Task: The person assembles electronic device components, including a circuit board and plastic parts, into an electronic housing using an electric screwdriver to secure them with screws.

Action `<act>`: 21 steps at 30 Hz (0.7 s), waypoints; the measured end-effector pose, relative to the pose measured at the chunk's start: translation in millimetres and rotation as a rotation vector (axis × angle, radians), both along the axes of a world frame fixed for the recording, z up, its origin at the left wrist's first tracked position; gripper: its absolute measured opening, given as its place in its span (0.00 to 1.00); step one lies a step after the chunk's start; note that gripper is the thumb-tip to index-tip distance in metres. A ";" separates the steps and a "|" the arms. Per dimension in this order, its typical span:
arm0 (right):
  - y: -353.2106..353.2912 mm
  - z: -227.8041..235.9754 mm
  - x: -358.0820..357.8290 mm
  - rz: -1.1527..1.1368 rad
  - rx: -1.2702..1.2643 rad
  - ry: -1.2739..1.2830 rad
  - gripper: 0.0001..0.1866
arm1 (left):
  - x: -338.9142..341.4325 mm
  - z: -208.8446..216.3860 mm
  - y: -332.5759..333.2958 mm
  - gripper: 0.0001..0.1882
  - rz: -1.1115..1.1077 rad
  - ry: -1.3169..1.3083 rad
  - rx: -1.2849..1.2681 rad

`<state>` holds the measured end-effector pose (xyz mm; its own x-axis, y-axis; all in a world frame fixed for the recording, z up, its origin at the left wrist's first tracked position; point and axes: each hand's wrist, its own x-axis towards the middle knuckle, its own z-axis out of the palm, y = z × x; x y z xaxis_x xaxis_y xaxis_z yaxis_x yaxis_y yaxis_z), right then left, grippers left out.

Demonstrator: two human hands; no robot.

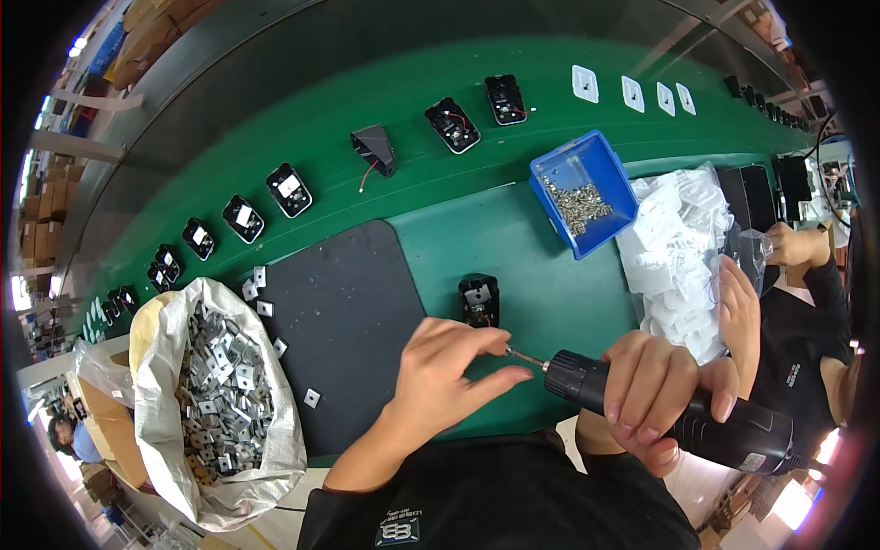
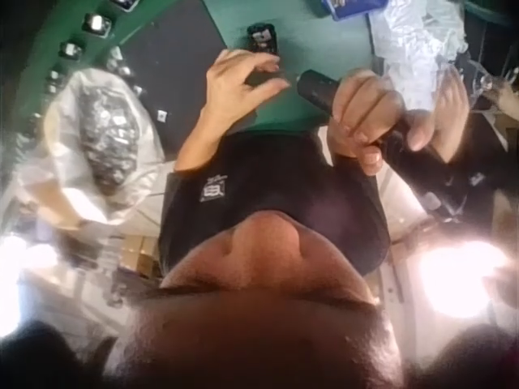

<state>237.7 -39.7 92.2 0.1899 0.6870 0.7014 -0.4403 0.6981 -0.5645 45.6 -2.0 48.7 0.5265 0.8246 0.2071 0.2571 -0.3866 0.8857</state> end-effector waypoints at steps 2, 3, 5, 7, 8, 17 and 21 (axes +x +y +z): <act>-1.2 1.9 -2.3 0.013 0.007 -0.012 0.26 | 0.8 -6.3 -5.1 0.12 -0.011 -0.061 -0.022; -3.1 2.9 -2.7 0.015 0.007 -0.025 0.25 | 1.0 -8.2 -7.5 0.11 -0.033 -0.123 -0.051; -6.1 4.4 -3.4 0.020 0.013 -0.020 0.25 | 0.7 -7.6 -9.2 0.10 -0.048 -0.147 -0.075; -9.2 6.2 -3.0 0.020 0.020 -0.017 0.25 | 0.6 -10.9 -11.0 0.11 -0.053 -0.223 -0.064; -11.0 6.9 -2.9 0.015 0.022 -0.010 0.25 | 0.6 -12.0 -11.9 0.11 -0.057 -0.226 -0.063; -9.6 6.4 -10.1 -0.020 -0.023 -0.032 0.24 | -4.4 -15.2 -15.1 0.11 -0.101 -0.243 0.001; -9.1 5.1 -10.6 -0.009 -0.023 -0.027 0.24 | -5.5 -17.2 -15.1 0.12 -0.101 -0.240 0.003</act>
<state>227.1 -48.8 97.3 0.1769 0.7014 0.6904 -0.4184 0.6886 -0.5923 40.1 -17.0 31.5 0.5418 0.7693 0.3386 -0.0009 -0.4024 0.9155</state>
